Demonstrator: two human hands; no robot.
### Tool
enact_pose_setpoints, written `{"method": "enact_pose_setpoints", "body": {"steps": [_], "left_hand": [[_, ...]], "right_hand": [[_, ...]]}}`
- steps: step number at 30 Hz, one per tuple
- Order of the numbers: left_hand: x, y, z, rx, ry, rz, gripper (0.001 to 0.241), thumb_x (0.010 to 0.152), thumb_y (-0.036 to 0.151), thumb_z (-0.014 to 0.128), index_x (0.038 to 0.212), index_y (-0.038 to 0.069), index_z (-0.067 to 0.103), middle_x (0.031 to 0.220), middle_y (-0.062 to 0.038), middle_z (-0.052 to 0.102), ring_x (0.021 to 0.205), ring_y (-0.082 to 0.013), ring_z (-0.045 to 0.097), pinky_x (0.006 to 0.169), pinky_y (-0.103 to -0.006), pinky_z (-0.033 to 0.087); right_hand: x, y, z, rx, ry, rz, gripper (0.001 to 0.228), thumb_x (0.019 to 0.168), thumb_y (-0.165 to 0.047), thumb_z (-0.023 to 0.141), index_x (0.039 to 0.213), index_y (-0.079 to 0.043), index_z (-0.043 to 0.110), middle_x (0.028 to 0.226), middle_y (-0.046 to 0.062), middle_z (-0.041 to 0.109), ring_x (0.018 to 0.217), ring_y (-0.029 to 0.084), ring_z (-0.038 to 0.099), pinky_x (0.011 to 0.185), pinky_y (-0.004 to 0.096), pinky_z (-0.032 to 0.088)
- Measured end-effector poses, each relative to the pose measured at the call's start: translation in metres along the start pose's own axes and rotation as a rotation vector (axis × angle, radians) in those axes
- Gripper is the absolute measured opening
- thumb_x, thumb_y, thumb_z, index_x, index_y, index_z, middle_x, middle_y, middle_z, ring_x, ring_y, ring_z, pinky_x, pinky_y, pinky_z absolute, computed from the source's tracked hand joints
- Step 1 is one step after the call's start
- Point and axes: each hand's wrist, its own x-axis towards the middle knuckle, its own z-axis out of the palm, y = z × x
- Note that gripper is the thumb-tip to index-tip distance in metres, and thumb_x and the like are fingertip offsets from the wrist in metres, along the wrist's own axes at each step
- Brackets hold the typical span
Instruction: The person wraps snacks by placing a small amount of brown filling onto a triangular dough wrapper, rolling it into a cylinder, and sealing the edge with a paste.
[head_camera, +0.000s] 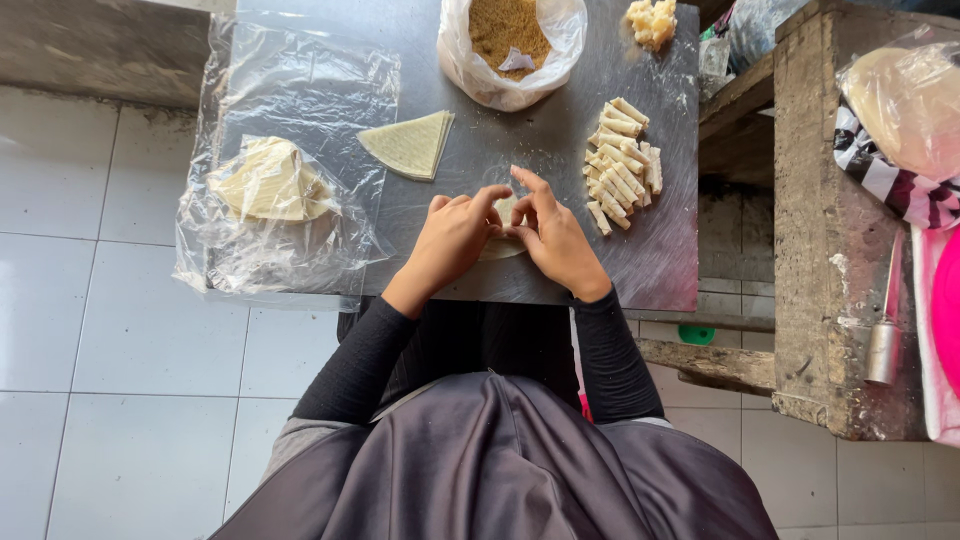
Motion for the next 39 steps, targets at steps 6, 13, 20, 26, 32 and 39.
{"method": "enact_pose_setpoints", "body": {"steps": [6, 13, 20, 26, 32, 39], "left_hand": [[-0.014, 0.001, 0.002, 0.281, 0.107, 0.199, 0.038, 0.095, 0.023, 0.068, 0.131, 0.016, 0.058, 0.081, 0.005, 0.068, 0.092, -0.0147, 0.066, 0.089, -0.0383, 0.04], [-0.01, 0.009, 0.009, 0.137, 0.143, -0.027, 0.036, 0.093, 0.028, 0.075, 0.125, 0.017, 0.062, 0.088, 0.009, 0.074, 0.094, -0.0145, 0.065, 0.093, -0.0399, 0.037], [0.012, 0.011, -0.006, -0.139, 0.038, -0.371, 0.054, 0.076, 0.031, 0.085, 0.121, 0.013, 0.06, 0.081, 0.008, 0.077, 0.093, -0.0182, 0.064, 0.085, -0.042, 0.034], [-0.007, 0.008, 0.008, 0.132, 0.143, -0.057, 0.038, 0.092, 0.02, 0.072, 0.128, 0.017, 0.062, 0.088, 0.01, 0.077, 0.093, -0.0127, 0.064, 0.087, -0.0398, 0.035], [-0.009, 0.01, 0.017, 0.299, 0.214, 0.06, 0.033, 0.098, 0.019, 0.07, 0.129, 0.015, 0.062, 0.086, 0.006, 0.074, 0.1, -0.0139, 0.065, 0.092, -0.04, 0.032], [0.011, 0.015, 0.007, -0.087, 0.145, -0.386, 0.048, 0.081, 0.029, 0.082, 0.121, 0.013, 0.063, 0.083, 0.007, 0.076, 0.095, -0.0172, 0.063, 0.084, -0.0436, 0.029]], "right_hand": [[-0.017, 0.008, 0.006, -0.215, 0.089, -0.187, 0.071, 0.092, -0.006, 0.074, 0.154, -0.007, 0.039, 0.1, 0.004, 0.072, 0.09, 0.024, 0.063, 0.092, 0.039, 0.048], [-0.008, -0.002, 0.01, -0.226, 0.17, -0.078, 0.062, 0.092, -0.005, 0.076, 0.147, -0.004, 0.048, 0.093, 0.003, 0.074, 0.079, 0.02, 0.063, 0.09, 0.038, 0.047], [0.016, -0.011, -0.004, 0.047, 0.062, 0.162, 0.067, 0.078, -0.005, 0.082, 0.137, -0.004, 0.051, 0.087, 0.006, 0.071, 0.066, 0.013, 0.057, 0.061, 0.03, 0.046], [-0.001, 0.0, 0.001, -0.12, 0.082, -0.033, 0.061, 0.087, 0.0, 0.072, 0.144, -0.005, 0.051, 0.095, 0.002, 0.073, 0.081, 0.017, 0.061, 0.082, 0.034, 0.045], [-0.01, 0.01, 0.013, -0.269, 0.188, -0.089, 0.053, 0.093, -0.008, 0.074, 0.142, -0.007, 0.054, 0.098, -0.003, 0.074, 0.099, 0.018, 0.064, 0.095, 0.038, 0.038], [0.004, 0.003, 0.016, -0.209, 0.287, 0.056, 0.056, 0.086, -0.009, 0.079, 0.136, -0.006, 0.054, 0.094, -0.003, 0.073, 0.1, 0.02, 0.061, 0.095, 0.04, 0.034]]}}
